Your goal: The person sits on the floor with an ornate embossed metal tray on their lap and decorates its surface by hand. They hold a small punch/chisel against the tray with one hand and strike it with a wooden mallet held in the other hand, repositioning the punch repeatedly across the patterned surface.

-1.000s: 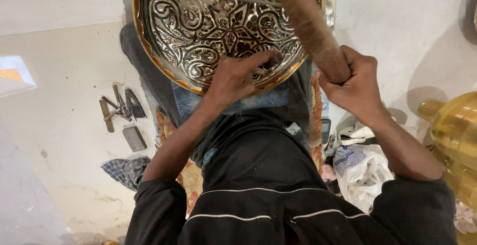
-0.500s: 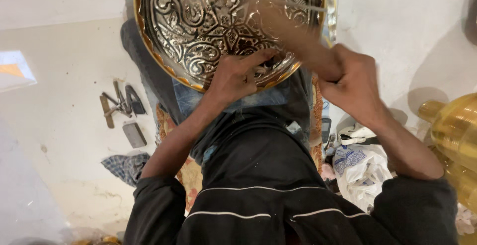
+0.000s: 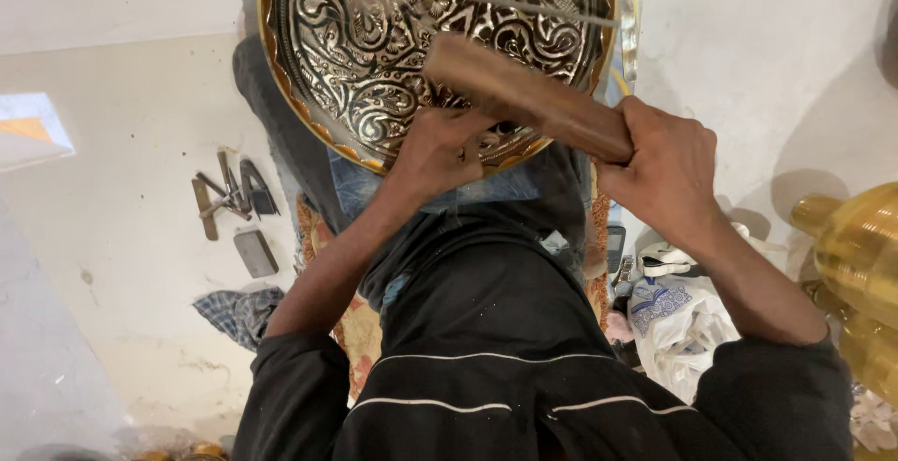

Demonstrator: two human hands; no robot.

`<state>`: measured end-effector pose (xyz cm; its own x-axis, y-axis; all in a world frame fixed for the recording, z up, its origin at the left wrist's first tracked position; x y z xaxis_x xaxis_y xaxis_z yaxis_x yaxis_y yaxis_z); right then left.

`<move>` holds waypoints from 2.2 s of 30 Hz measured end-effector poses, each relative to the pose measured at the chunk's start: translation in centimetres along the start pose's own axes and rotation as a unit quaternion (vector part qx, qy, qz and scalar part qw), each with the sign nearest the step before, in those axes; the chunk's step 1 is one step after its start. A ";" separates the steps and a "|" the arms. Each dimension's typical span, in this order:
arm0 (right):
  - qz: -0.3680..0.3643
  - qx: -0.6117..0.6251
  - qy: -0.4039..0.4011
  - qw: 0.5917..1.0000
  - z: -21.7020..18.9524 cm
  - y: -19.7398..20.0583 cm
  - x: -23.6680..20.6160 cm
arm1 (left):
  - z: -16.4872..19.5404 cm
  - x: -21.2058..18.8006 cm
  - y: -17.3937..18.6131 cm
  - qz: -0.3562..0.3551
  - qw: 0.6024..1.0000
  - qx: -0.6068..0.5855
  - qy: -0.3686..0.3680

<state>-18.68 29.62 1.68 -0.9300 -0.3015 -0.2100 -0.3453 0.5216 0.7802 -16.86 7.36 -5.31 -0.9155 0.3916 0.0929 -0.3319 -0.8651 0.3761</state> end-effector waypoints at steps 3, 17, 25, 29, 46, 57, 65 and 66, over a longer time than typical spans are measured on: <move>0.014 -0.058 0.006 0.998 0.5 0.7 0.0 | 0.3 0.4 0.0 0.001 1.000 0.014 -0.004; 0.057 0.005 0.046 0.997 0.9 0.6 -0.1 | -0.6 -0.2 -0.8 0.016 0.998 0.054 -0.018; 0.020 0.132 -0.039 0.990 1.5 0.3 0.2 | 0.6 -0.3 0.4 0.035 0.999 0.005 -0.028; -0.005 0.002 0.010 1.000 1.0 -0.3 0.1 | 0.7 -0.2 0.5 0.027 0.999 0.043 -0.009; 0.034 0.069 -0.019 0.997 2.1 -0.5 -0.8 | 1.4 0.0 0.5 0.036 0.997 0.051 -0.056; 0.058 0.119 -0.015 0.991 2.8 -0.2 -1.0 | -0.7 -0.4 -0.8 0.013 0.994 0.103 -0.017; 0.001 0.093 -0.043 0.995 2.8 -0.9 -1.1 | 1.4 -0.2 0.6 0.007 0.999 0.023 -0.045; -0.005 0.063 -0.038 0.997 2.7 -1.0 -1.1 | 1.3 -0.2 0.6 0.002 0.999 0.017 -0.029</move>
<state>-17.65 31.57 -0.41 -0.9316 -0.2479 -0.2659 -0.3634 0.6163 0.6987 -16.60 7.16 -3.90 -0.9017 0.4062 0.1483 -0.3187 -0.8559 0.4072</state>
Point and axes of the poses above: each hand's wrist, its own x-axis towards the middle knuckle, its own y-axis out of the back of the hand, z = x × y, the point moved 8 cm from there along x, towards the middle knuckle, and after that the axes turned 1 degree about -z, right-handed, at the moved point
